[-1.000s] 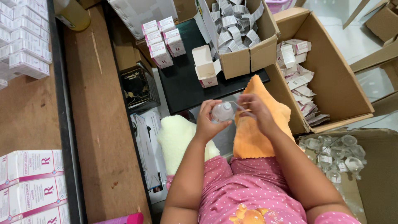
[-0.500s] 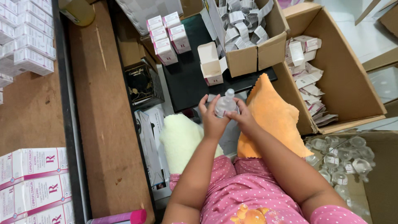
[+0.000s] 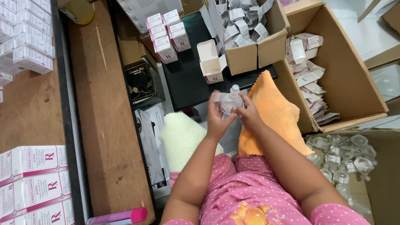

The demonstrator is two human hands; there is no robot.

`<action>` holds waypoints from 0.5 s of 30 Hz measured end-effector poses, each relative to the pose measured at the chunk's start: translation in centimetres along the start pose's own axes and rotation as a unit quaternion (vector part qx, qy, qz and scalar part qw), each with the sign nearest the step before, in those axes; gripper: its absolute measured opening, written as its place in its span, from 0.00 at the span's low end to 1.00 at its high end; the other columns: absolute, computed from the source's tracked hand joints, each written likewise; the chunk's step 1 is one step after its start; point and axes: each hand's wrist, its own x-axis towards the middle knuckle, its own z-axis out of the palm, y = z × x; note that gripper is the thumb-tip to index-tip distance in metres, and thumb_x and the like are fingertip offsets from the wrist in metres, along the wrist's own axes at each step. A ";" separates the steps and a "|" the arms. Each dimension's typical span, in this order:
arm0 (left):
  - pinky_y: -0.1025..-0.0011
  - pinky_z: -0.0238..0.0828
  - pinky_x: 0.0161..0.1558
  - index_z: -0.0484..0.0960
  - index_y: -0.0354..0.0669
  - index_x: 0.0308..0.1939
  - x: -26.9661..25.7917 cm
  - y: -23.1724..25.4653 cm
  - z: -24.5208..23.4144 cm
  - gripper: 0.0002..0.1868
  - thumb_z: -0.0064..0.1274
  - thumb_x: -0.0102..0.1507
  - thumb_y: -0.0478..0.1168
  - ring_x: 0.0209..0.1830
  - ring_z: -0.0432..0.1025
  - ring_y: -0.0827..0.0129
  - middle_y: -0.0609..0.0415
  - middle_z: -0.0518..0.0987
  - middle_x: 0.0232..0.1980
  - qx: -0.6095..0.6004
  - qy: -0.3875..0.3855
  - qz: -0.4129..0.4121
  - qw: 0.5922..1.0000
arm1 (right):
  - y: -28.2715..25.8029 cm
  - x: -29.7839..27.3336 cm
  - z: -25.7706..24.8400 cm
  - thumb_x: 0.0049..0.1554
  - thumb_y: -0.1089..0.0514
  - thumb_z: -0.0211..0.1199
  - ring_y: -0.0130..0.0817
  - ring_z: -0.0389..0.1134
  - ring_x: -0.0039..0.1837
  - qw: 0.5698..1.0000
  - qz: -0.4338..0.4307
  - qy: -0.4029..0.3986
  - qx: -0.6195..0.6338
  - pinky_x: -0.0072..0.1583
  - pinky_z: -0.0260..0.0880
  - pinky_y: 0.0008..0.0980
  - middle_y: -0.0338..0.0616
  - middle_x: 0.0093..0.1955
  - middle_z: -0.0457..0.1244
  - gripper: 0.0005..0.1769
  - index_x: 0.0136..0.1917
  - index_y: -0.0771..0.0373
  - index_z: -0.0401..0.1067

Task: The person sits on the floor and repeatedly picks small plastic bottles and white boxes from nearby cardboard containers. They place each bottle into a box, fold the flaps to close it, and set the completed package aside. The process is repeated for multiple units throughout the clip.

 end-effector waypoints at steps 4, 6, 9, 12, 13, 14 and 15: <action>0.65 0.69 0.65 0.49 0.45 0.75 0.0 -0.4 0.4 0.51 0.67 0.55 0.30 0.63 0.71 0.62 0.46 0.71 0.64 -0.026 0.085 0.010 0.996 | 0.2 0.1 -0.1 0.57 0.66 0.62 0.30 0.67 0.60 1.000 -0.016 0.009 -0.007 0.61 0.68 0.30 0.44 0.62 0.63 0.31 0.72 0.65 0.56; 0.64 0.70 0.65 0.58 0.41 0.70 0.1 -0.6 0.3 0.42 0.66 0.57 0.29 0.64 0.71 0.62 0.47 0.71 0.64 -0.010 0.091 0.006 0.996 | 0.2 0.0 0.2 0.61 0.63 0.63 0.31 0.67 0.60 1.000 -0.003 0.015 -0.023 0.61 0.68 0.32 0.45 0.62 0.63 0.30 0.73 0.67 0.56; 0.63 0.73 0.66 0.71 0.32 0.63 -0.1 -1.3 0.1 0.28 0.64 0.60 0.27 0.67 0.70 0.61 0.46 0.71 0.64 0.067 0.100 0.007 0.993 | 0.1 -0.1 0.8 0.63 0.60 0.62 0.31 0.66 0.62 1.000 0.009 0.013 -0.010 0.63 0.67 0.33 0.46 0.64 0.63 0.31 0.76 0.66 0.55; 0.64 0.72 0.68 0.73 0.32 0.61 -0.1 -2.0 0.0 0.24 0.63 0.62 0.27 0.67 0.69 0.61 0.47 0.70 0.62 0.136 0.122 0.050 0.982 | -0.2 -0.6 1.3 0.62 0.61 0.60 0.30 0.65 0.63 1.000 0.026 0.014 0.005 0.65 0.66 0.33 0.45 0.65 0.61 0.36 0.80 0.60 0.52; 0.64 0.70 0.70 0.74 0.32 0.60 0.1 -2.1 0.0 0.22 0.62 0.63 0.27 0.69 0.69 0.60 0.47 0.70 0.63 0.158 0.119 0.080 0.977 | -0.2 -0.7 1.5 0.62 0.61 0.59 0.29 0.65 0.63 0.999 0.034 0.015 0.008 0.66 0.66 0.32 0.44 0.66 0.61 0.38 0.82 0.58 0.50; 0.63 0.69 0.72 0.75 0.32 0.60 0.2 -2.1 -0.1 0.21 0.61 0.65 0.26 0.72 0.69 0.59 0.46 0.70 0.63 0.180 0.117 0.110 0.971 | 0.0 -0.8 1.7 0.61 0.61 0.59 0.29 0.65 0.64 0.999 0.039 0.024 0.019 0.66 0.66 0.33 0.44 0.66 0.61 0.37 0.80 0.58 0.50; 0.63 0.69 0.72 0.75 0.33 0.60 0.3 -2.0 -0.2 0.21 0.61 0.64 0.27 0.70 0.70 0.58 0.46 0.70 0.62 0.159 0.106 0.103 0.976 | 0.1 -0.9 1.9 0.60 0.61 0.59 0.30 0.66 0.64 0.998 0.044 0.033 0.031 0.66 0.67 0.33 0.44 0.66 0.61 0.37 0.79 0.58 0.49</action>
